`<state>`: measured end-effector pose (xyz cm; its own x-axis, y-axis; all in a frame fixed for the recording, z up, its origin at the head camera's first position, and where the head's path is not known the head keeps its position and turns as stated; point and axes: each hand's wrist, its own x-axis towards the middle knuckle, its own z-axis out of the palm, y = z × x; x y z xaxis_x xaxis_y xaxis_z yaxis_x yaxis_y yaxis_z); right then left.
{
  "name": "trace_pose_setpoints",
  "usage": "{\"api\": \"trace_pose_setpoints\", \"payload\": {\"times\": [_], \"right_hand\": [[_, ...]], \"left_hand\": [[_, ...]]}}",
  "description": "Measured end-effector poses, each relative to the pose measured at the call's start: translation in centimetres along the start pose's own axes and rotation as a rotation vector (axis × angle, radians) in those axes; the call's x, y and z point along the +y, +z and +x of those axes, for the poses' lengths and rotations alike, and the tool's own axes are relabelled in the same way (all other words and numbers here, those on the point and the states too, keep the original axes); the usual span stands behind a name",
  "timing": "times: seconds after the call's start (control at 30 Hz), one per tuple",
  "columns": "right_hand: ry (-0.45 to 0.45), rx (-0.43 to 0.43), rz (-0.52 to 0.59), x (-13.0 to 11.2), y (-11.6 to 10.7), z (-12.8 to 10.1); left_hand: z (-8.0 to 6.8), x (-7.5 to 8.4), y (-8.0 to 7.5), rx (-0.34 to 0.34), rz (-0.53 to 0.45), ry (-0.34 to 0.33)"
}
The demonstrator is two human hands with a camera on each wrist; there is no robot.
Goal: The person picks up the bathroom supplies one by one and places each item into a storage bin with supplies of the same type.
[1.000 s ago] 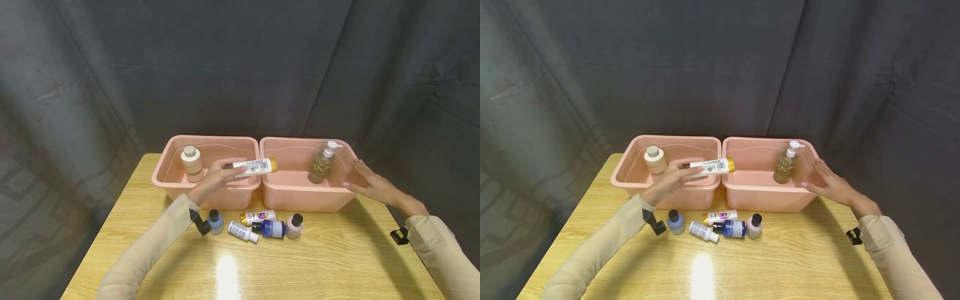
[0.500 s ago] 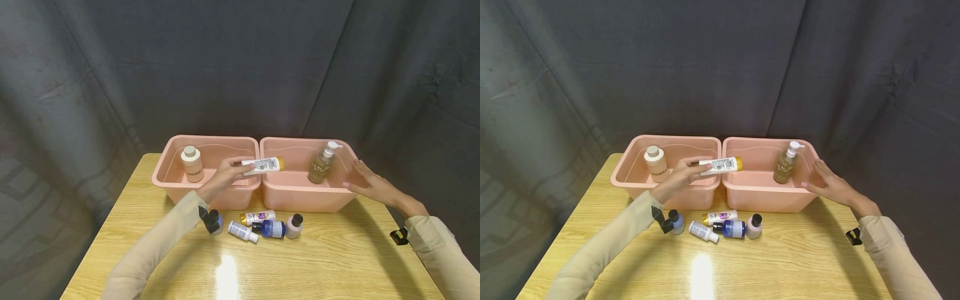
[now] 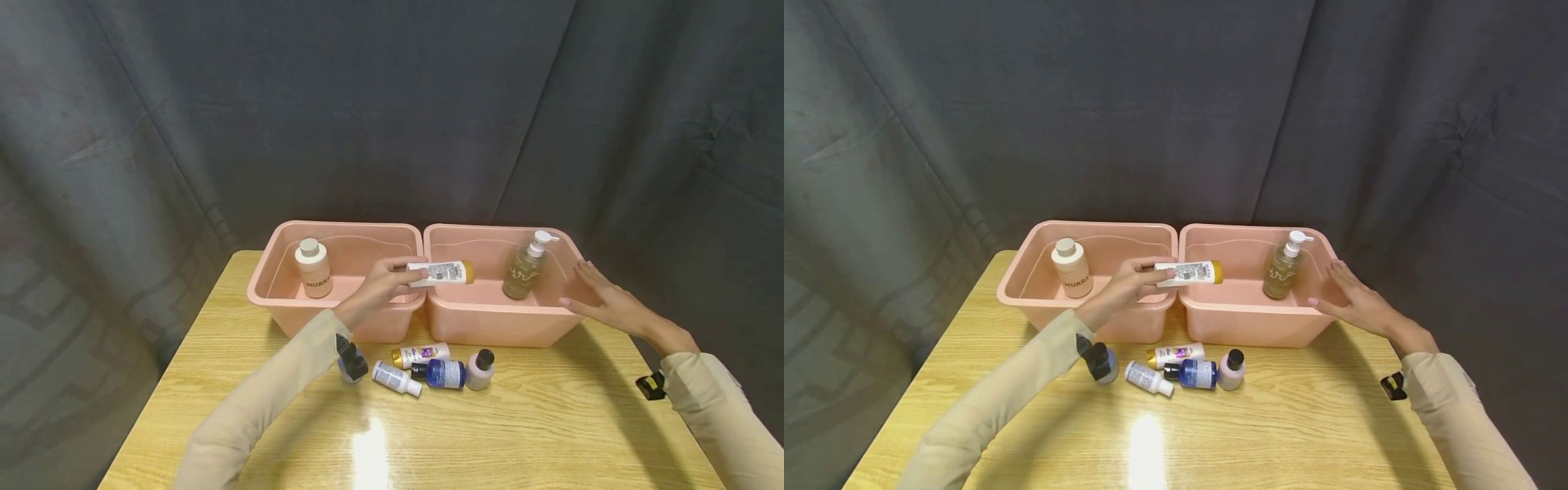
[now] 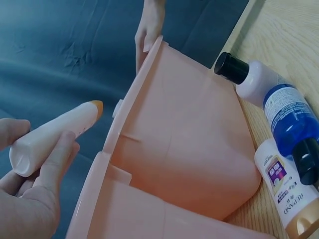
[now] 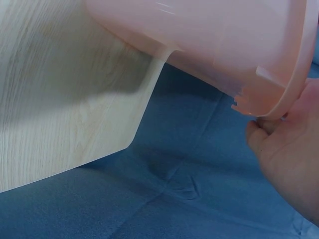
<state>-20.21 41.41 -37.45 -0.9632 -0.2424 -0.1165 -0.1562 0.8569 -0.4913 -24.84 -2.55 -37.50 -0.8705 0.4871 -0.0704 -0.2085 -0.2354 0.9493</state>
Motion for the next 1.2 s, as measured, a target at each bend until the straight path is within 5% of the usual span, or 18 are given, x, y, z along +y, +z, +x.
{"api": "trace_pose_setpoints", "payload": {"times": [0.1,0.43,1.2], "right_hand": [[-0.012,0.007,0.002,0.1,0.0,0.0],[-0.044,0.044,-0.001,0.4,0.3,0.1],[-0.031,0.043,-0.003,0.4,0.4,0.1]], "left_hand": [[0.1,0.0,0.2,0.006,-0.014,-0.031],[0.7,-0.2,0.7,-0.002,0.037,0.058],[2.8,0.9,3.4,0.042,-0.113,0.031]]}}
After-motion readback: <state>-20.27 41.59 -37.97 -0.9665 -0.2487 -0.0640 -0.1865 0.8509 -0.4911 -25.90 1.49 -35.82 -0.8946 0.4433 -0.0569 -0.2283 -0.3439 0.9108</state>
